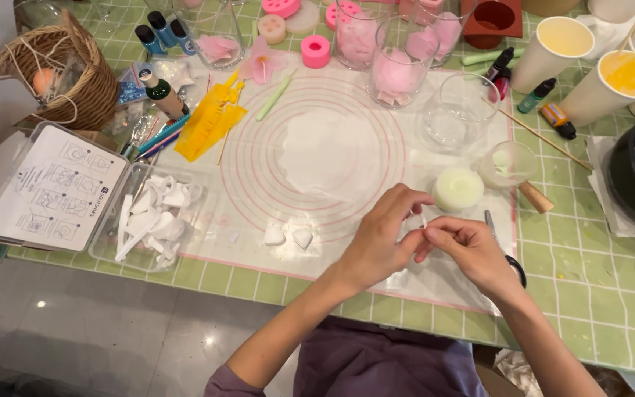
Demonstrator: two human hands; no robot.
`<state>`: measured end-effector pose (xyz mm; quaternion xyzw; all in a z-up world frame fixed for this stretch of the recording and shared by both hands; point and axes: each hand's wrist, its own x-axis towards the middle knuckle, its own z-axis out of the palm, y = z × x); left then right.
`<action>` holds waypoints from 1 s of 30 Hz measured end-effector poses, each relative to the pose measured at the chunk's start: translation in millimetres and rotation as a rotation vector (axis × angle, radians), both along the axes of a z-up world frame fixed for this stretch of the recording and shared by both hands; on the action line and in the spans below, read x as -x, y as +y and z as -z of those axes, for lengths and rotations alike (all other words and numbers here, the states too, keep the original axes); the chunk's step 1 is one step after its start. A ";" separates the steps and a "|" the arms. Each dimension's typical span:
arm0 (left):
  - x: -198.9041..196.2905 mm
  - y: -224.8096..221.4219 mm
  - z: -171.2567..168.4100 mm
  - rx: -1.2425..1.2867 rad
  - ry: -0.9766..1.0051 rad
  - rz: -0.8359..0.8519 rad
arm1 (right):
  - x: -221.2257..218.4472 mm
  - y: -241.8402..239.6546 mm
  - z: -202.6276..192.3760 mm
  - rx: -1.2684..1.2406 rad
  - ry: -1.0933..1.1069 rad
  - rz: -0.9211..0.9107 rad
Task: Preparing and arranging small wax heart shapes on a silicone mat for candle making.
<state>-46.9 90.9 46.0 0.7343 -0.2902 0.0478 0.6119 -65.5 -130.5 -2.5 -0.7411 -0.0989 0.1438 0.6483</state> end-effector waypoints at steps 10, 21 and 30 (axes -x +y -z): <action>-32.5 12.6 9.7 -0.165 -0.144 0.003 | -22.6 18.7 -25.9 0.062 0.187 0.013; -49.0 47.0 -4.1 -0.271 0.299 -0.055 | -34.9 46.5 -40.8 0.351 -0.069 0.079; -121.3 149.5 17.5 0.522 0.484 0.225 | -43.5 55.2 -12.5 0.373 -0.113 0.017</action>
